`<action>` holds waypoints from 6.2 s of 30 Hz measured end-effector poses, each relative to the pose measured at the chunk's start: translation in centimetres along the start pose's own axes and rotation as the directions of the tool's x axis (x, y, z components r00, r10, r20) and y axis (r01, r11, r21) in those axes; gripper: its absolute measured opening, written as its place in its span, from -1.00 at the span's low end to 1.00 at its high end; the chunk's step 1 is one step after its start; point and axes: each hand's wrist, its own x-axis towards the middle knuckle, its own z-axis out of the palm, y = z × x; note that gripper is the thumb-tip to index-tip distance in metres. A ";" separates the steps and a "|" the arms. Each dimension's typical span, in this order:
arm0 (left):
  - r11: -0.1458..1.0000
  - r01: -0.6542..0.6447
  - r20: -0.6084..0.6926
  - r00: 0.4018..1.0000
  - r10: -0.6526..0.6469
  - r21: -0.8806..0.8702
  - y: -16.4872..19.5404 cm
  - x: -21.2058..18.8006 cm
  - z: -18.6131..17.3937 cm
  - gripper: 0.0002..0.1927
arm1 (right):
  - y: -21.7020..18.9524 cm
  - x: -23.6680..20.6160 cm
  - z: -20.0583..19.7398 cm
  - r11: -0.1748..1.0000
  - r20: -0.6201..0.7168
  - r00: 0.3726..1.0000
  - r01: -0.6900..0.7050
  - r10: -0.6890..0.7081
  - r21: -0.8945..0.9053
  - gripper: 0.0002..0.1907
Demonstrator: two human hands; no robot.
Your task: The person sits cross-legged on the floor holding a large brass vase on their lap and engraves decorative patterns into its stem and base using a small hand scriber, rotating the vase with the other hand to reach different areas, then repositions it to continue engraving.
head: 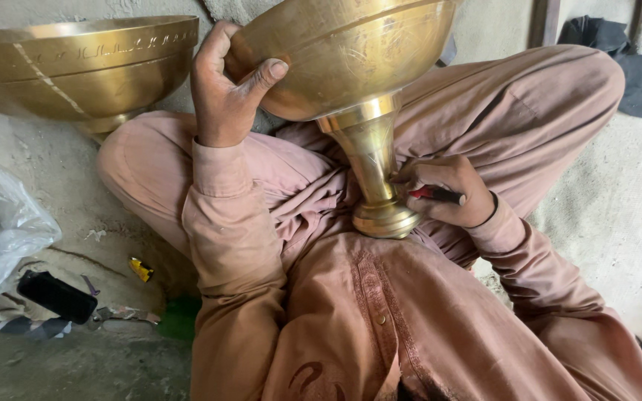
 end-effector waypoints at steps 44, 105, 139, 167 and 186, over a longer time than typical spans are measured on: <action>0.999 -0.003 -0.003 1.000 0.003 0.036 0.0 0.0 0.0 -0.51 | 1.3 -2.1 1.0 0.999 -0.075 0.996 -0.052 0.051 -0.013 -0.85; 0.966 0.151 0.146 0.972 -0.183 0.210 2.0 0.3 -2.9 -0.63 | 1.9 -6.6 9.5 0.959 -0.747 0.602 -0.165 0.282 0.229 -0.90; 0.838 -0.238 -0.081 0.945 0.315 0.491 0.7 0.0 3.3 -0.42 | -0.6 -2.8 6.2 0.971 -0.433 0.870 -0.231 0.235 0.064 -0.89; 0.825 -0.252 -0.083 0.938 0.337 0.507 0.3 0.2 3.1 -0.38 | -0.1 -1.2 2.3 0.997 -0.123 0.991 -0.058 0.051 -0.051 -0.79; 0.844 -0.180 -0.094 0.961 0.261 0.505 1.4 -0.3 4.0 -0.43 | 1.3 -0.7 -0.2 0.997 0.002 0.999 0.047 -0.047 0.062 -0.80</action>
